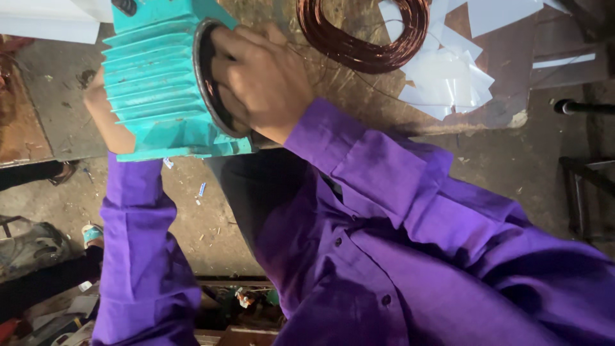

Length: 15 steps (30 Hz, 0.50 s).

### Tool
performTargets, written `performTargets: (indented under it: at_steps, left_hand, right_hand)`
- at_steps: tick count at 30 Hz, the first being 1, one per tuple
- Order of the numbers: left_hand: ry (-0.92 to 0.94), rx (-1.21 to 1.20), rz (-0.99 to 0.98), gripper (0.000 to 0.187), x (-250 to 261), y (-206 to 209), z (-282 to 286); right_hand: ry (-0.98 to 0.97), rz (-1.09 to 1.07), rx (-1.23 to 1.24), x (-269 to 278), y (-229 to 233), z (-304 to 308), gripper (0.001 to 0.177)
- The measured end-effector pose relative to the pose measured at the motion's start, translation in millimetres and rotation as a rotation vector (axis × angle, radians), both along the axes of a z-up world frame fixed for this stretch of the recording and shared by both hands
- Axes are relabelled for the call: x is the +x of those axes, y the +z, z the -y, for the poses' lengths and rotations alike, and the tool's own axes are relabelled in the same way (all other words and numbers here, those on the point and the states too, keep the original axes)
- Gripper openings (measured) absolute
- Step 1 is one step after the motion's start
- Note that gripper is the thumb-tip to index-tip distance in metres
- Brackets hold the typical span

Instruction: The person winds copper wire into the slots of a teal motor housing, repeatedly inserting and adjusting the wire by hand. They also handle small white insulating strips and place them into the slots between windings.

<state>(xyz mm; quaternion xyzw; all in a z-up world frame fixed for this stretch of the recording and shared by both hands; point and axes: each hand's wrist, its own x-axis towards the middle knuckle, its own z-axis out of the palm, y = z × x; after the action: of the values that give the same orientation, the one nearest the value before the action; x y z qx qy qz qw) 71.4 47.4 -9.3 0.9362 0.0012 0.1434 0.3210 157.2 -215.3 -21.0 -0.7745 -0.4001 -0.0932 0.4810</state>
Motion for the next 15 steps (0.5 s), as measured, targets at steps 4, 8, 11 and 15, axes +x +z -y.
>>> performTargets:
  at_steps: [4, 8, 11, 15]
  left_hand:
    - [0.045, -0.215, -0.043, 0.019, -1.5, -6.7, -3.9]
    - [0.026, -0.248, -0.034, 0.022, -7.4, -0.3, 7.1]
    - [0.006, -0.206, -0.044, 0.022, -8.4, 5.2, 8.3]
    - [-0.054, -0.176, -0.073, 0.022, 4.2, 14.7, 17.7]
  right_hand:
    - [-0.002, 0.053, 0.013, 1.5, -1.3, 3.0, 0.015]
    - [0.023, 0.02, -0.015, 6.4, -1.8, 1.4, 0.021]
    - [0.077, 0.048, 0.047, 13.9, -2.5, 4.1, 0.023]
    - [0.053, -0.02, 0.028, 13.9, -1.5, 7.9, 0.024]
